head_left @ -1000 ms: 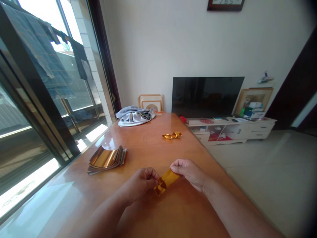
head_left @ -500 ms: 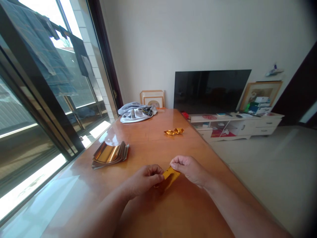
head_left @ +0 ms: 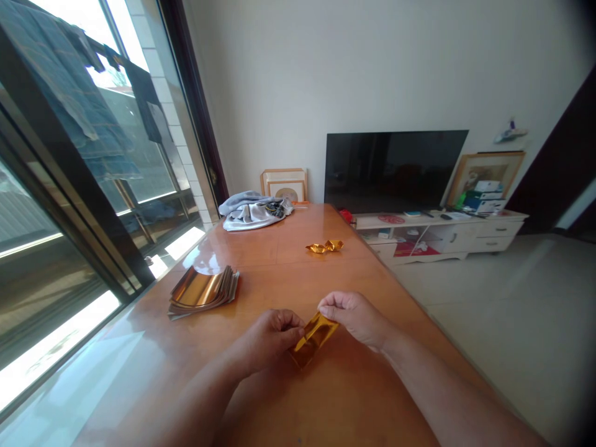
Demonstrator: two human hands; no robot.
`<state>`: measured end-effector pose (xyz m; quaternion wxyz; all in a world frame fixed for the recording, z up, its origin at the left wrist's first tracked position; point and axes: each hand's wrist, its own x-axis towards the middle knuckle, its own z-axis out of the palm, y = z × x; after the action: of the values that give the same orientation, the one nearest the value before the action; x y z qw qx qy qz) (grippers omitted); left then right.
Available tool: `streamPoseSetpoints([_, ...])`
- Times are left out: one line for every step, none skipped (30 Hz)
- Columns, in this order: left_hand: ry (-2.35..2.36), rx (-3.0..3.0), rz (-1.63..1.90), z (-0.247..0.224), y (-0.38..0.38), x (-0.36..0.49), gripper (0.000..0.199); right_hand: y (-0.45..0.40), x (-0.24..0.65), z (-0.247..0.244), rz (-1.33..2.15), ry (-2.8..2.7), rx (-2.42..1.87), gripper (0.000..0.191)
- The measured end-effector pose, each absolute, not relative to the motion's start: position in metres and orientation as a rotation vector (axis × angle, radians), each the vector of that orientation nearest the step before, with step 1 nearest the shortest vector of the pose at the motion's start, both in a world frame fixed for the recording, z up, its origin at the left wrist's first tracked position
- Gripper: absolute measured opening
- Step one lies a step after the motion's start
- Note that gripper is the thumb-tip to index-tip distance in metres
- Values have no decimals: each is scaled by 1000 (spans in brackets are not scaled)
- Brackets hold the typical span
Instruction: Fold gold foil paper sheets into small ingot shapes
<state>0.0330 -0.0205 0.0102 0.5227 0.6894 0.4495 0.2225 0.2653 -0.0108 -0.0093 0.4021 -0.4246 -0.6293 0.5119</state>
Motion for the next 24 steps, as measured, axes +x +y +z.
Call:
streamPoseSetpoints([1067,1643,534,11,-20,32,23,-10,268,-9,1302,-1572,-1076,33])
streamPoseSetpoints([1055,1634,534,12,-20,30,21,-9,270,-8,1307,-1558,-1080,33])
streamPoseSetpoints([1038,1623,533,12,-21,29,20,-8,271,-7,1310,-1548,-1083,33])
streamPoseSetpoints([1015,1606,533,12,-21,28,20,-8,272,-7,1314,-1537,-1085,33])
streamPoseSetpoints([984,1582,533,13,-22,28,20,-8,273,-6,1321,-1524,-1087,33])
streamPoseSetpoints([949,1551,534,13,-23,28,20,-8,274,-6,1332,-1515,-1087,33])
streamPoseSetpoints([914,1518,533,13,-24,28,21,-8,274,-5,1340,-1515,-1088,33])
streamPoseSetpoints([886,1488,531,14,-25,29,22,-8,275,-5,1346,-1521,-1089,33])
streamPoseSetpoints([875,1470,530,15,-26,29,23,-7,276,-5,1349,-1532,-1090,34])
streamPoseSetpoints([887,1472,531,16,-27,30,23,-7,277,-6,1350,-1543,-1092,34])
streamPoseSetpoints([919,1491,536,18,-27,31,22,-7,278,-6,1351,-1551,-1094,35])
streamPoseSetpoints([964,1518,547,20,-28,32,20,-6,279,-7,1350,-1553,-1097,35])
streamPoseSetpoints([1011,1539,564,21,-29,33,18,-6,280,-7,1350,-1554,-1099,36])
streamPoseSetpoints([1047,1546,589,23,-29,34,15,-5,280,-8,1349,-1557,-1103,36])
streamPoseSetpoints([1062,1538,615,24,-29,36,13,-5,280,-8,1348,-1565,-1107,36])
streamPoseSetpoints([1059,1514,641,23,-29,37,12,-6,279,-9,1348,-1576,-1109,36])
streamPoseSetpoints([1041,1485,662,22,-29,39,14,-6,278,-9,1351,-1586,-1108,36])
streamPoseSetpoints([1014,1460,668,20,-29,40,17,-7,276,-10,1357,-1593,-1104,36])
streamPoseSetpoints([990,1445,659,17,-29,41,21,-7,275,-10,1367,-1596,-1098,35])
streamPoseSetpoints([972,1439,642,14,-29,42,24,-8,273,-10,1377,-1595,-1093,35])
streamPoseSetpoints([958,1437,622,10,-28,43,24,-9,272,-10,1387,-1594,-1089,34])
streamPoseSetpoints([953,1435,610,7,-28,43,24,-9,271,-11,1394,-1592,-1087,33])
streamPoseSetpoints([949,1429,606,4,-27,43,22,-9,270,-11,1401,-1589,-1085,32])
streamPoseSetpoints([950,1418,610,1,-26,43,20,-9,270,-12,1412,-1582,-1083,32])
